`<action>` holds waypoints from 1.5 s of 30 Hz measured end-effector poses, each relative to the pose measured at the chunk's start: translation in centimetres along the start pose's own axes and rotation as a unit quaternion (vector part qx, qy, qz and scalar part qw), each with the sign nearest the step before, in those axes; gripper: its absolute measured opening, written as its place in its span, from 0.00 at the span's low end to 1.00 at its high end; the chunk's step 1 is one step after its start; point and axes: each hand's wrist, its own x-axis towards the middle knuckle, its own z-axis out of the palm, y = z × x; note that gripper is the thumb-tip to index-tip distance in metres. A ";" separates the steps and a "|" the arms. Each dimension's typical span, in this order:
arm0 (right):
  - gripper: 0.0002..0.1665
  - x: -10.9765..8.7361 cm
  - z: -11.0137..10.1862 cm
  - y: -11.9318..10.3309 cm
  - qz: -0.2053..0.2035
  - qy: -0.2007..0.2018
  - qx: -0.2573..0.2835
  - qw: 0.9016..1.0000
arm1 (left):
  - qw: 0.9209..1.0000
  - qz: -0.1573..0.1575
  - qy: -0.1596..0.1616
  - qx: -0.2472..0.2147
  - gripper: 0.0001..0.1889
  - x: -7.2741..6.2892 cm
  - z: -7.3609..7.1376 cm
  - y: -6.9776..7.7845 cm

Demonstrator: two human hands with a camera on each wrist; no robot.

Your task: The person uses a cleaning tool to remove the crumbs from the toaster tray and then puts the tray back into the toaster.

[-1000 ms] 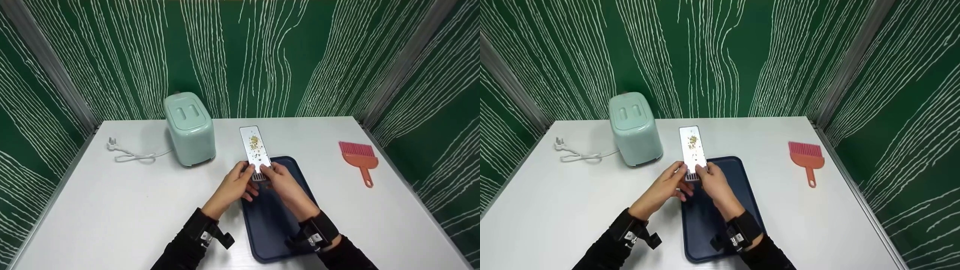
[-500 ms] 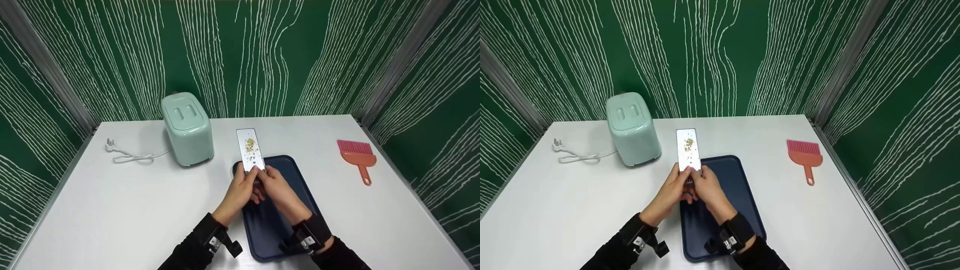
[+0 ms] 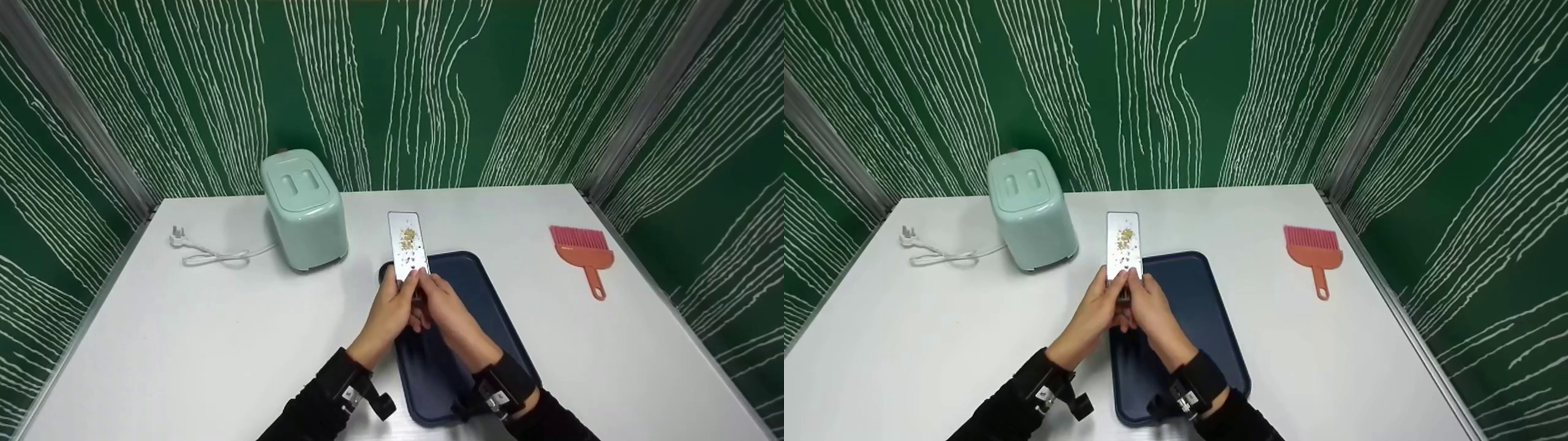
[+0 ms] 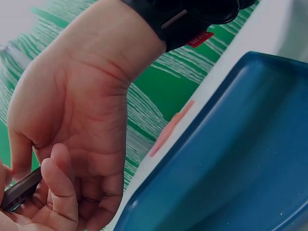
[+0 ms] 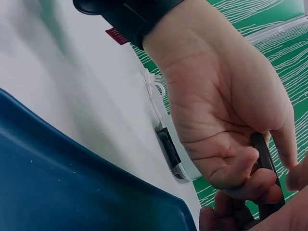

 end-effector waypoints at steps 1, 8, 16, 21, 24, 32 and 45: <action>0.22 0.0 0.0 0.0 0.001 -0.004 0.003 1.000 | 1.000 0.000 0.000 0.002 0.14 0.0 0.0 0.0; 0.27 -0.2 -0.1 -0.1 -0.002 -0.039 0.014 0.999 | 1.000 0.001 -0.003 0.014 0.12 0.1 -0.3 -0.1; 0.29 -0.3 0.0 -0.2 -0.012 -0.086 0.009 0.996 | 0.999 0.010 -0.012 0.046 0.14 0.3 -1.4 0.1; 0.25 -0.5 -0.3 -0.3 -0.007 -0.097 0.011 0.995 | 0.999 0.006 -0.022 0.044 0.14 0.4 -1.7 0.3; 0.24 -0.6 -0.6 -0.3 -0.009 -0.111 0.010 0.994 | 0.999 0.005 -0.031 0.039 0.13 0.5 -1.8 0.5; 0.27 -0.7 -1.6 -0.5 0.006 -0.075 -0.039 0.996 | 0.998 -0.011 -0.048 0.035 0.11 0.4 -2.0 0.9; 0.33 -0.1 -5.0 -1.3 0.011 0.036 -0.119 0.992 | 0.998 -0.038 -0.053 0.016 0.11 -0.1 -2.8 1.6</action>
